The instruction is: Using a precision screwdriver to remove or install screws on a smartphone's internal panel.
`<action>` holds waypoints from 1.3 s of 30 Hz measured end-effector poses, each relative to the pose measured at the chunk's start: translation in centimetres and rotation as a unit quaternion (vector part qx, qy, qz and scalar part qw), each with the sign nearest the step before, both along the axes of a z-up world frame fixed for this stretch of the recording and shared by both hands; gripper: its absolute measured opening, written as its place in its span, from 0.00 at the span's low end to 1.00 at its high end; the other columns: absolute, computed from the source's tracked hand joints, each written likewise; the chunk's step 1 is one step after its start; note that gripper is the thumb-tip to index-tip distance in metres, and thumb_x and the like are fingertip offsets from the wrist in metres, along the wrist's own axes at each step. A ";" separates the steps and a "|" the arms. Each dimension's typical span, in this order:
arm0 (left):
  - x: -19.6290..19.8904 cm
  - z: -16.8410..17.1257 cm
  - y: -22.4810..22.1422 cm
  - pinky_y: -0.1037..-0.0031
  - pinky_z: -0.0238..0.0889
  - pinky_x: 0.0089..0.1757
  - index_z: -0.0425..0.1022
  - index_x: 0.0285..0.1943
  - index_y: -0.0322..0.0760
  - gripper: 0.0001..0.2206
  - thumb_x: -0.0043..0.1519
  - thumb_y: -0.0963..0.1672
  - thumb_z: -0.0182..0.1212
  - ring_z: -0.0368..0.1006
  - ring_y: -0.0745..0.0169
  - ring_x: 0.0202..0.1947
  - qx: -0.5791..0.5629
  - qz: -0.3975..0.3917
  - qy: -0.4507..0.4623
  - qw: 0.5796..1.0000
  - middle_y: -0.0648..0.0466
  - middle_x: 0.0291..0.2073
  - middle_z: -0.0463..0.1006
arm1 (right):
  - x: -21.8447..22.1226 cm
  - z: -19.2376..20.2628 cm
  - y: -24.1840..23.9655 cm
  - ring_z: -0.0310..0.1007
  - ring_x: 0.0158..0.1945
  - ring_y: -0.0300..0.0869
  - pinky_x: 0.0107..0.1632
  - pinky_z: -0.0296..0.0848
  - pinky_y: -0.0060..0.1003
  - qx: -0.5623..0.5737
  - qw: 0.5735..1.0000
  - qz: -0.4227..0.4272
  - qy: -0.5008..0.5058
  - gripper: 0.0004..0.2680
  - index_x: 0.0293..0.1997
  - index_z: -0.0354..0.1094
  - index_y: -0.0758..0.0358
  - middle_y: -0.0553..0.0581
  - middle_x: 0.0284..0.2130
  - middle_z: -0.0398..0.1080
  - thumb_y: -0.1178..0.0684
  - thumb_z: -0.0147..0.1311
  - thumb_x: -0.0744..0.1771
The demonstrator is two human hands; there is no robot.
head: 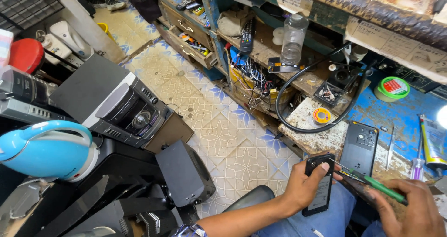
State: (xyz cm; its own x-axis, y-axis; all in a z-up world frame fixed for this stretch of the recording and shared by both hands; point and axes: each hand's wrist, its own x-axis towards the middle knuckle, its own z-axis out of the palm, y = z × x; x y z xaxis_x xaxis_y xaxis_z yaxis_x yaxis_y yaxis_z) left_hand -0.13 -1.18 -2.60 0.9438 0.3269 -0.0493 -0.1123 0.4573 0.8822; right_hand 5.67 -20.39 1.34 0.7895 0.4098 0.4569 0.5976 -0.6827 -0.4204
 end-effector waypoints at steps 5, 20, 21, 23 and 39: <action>0.0 -0.3 -0.4 0.74 0.73 0.44 0.72 0.61 0.31 0.17 0.72 0.49 0.53 0.80 0.60 0.43 0.001 0.001 0.004 1.000 0.49 0.46 0.80 | 0.1 -1.1 -0.3 0.67 0.32 0.50 0.39 0.63 0.42 -0.054 0.996 -0.069 0.002 0.11 0.42 0.76 0.65 0.60 0.30 0.71 0.46 0.66 0.70; -0.3 -0.3 -1.0 0.75 0.72 0.47 0.78 0.50 0.35 0.17 0.72 0.51 0.50 0.80 0.65 0.42 0.059 0.001 0.033 0.998 0.51 0.40 0.82 | 0.2 -0.2 -0.6 0.77 0.47 0.51 0.46 0.72 0.47 -0.081 0.989 -0.070 0.097 0.11 0.52 0.74 0.55 0.54 0.43 0.77 0.45 0.61 0.67; -0.1 -1.0 -1.5 0.75 0.74 0.44 0.77 0.49 0.33 0.17 0.72 0.51 0.51 0.80 0.65 0.40 0.031 -0.011 0.030 0.999 0.52 0.43 0.82 | 0.0 0.2 -0.7 0.78 0.42 0.51 0.43 0.73 0.47 -0.097 0.983 -0.116 0.107 0.09 0.51 0.76 0.50 0.53 0.40 0.78 0.43 0.60 0.69; -0.3 -0.4 -1.1 0.74 0.74 0.44 0.77 0.50 0.33 0.17 0.72 0.50 0.51 0.80 0.64 0.41 0.040 -0.003 0.022 0.999 0.52 0.43 0.82 | -0.2 -0.8 -0.5 0.76 0.39 0.52 0.40 0.71 0.46 -0.133 0.978 -0.148 0.065 0.09 0.48 0.75 0.48 0.53 0.34 0.75 0.38 0.58 0.71; -1.7 3.5 -1.0 0.63 0.78 0.46 0.70 0.64 0.28 0.22 0.68 0.49 0.54 0.82 0.50 0.42 0.018 -0.066 -0.025 0.997 0.43 0.46 0.81 | -0.9 3.2 -0.6 0.72 0.40 0.39 0.47 0.68 0.32 0.243 0.957 -0.100 0.125 0.06 0.38 0.73 0.63 0.53 0.34 0.73 0.54 0.66 0.66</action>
